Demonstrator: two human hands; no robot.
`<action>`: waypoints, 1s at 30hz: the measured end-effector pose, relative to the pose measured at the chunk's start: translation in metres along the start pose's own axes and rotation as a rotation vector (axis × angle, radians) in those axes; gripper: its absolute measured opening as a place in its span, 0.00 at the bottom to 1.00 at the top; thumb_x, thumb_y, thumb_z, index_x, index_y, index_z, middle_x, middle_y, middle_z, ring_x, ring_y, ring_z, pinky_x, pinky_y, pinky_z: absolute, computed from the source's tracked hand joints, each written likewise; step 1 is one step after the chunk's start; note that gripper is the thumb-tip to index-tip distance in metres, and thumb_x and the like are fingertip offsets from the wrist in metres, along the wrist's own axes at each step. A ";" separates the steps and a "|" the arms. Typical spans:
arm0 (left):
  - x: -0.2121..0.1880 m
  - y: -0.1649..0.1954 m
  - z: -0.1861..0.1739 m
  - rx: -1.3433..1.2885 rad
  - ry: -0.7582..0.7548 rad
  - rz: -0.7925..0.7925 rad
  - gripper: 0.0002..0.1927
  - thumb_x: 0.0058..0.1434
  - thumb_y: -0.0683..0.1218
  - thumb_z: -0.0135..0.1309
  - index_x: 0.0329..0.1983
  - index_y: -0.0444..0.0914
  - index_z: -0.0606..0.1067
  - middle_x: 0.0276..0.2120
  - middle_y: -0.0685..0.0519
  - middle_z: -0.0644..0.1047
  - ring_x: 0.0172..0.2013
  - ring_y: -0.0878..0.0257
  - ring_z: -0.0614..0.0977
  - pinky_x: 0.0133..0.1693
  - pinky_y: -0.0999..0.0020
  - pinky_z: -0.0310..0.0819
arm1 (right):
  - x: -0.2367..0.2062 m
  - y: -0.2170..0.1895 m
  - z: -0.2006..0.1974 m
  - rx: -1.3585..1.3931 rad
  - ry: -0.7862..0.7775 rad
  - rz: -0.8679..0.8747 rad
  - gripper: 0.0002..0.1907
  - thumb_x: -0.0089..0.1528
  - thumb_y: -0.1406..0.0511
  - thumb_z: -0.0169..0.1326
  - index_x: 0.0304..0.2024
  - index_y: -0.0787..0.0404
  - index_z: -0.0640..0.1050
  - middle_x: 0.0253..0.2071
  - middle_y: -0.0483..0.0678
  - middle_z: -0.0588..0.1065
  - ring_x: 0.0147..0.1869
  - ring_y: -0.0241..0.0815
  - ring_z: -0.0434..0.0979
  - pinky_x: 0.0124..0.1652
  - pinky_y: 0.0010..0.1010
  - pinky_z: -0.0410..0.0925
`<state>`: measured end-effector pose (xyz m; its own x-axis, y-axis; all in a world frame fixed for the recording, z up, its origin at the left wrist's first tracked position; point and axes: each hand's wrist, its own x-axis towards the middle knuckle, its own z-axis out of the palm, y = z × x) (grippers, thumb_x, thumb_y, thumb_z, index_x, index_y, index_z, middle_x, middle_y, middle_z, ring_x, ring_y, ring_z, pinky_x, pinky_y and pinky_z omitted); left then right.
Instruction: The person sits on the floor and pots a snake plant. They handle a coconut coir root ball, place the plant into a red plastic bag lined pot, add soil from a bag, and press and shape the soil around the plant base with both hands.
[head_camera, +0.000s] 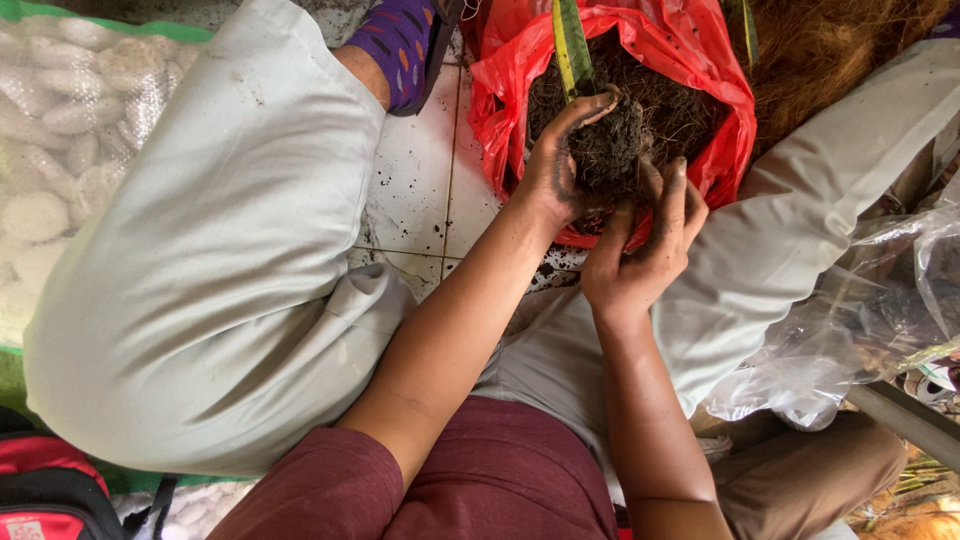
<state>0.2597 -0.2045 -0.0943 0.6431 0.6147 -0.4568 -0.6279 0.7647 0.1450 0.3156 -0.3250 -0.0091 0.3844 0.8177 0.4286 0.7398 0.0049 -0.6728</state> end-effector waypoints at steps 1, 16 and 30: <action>0.000 -0.001 -0.002 0.010 0.001 0.023 0.24 0.57 0.57 0.64 0.52 0.41 0.77 0.41 0.50 0.81 0.42 0.53 0.82 0.47 0.50 0.80 | -0.001 0.000 0.002 0.013 -0.012 0.005 0.33 0.69 0.79 0.48 0.76 0.65 0.59 0.65 0.55 0.77 0.69 0.53 0.68 0.71 0.40 0.61; 0.008 0.006 -0.009 -0.003 -0.019 0.140 0.23 0.58 0.54 0.63 0.53 0.39 0.76 0.43 0.51 0.79 0.43 0.57 0.82 0.49 0.57 0.79 | 0.033 -0.010 -0.013 -0.108 -0.157 -0.113 0.20 0.65 0.70 0.60 0.60 0.65 0.78 0.64 0.54 0.75 0.74 0.64 0.63 0.73 0.53 0.58; 0.011 0.001 -0.002 -0.067 -0.040 0.077 0.20 0.57 0.55 0.62 0.47 0.40 0.77 0.38 0.50 0.81 0.38 0.56 0.84 0.44 0.59 0.81 | 0.035 0.001 -0.018 -0.018 -0.076 -0.107 0.19 0.63 0.74 0.65 0.57 0.64 0.80 0.61 0.54 0.76 0.71 0.59 0.68 0.71 0.49 0.60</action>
<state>0.2655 -0.1976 -0.1007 0.6083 0.6790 -0.4110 -0.7028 0.7014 0.1187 0.3395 -0.3063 0.0161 0.2607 0.8542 0.4499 0.7846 0.0840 -0.6143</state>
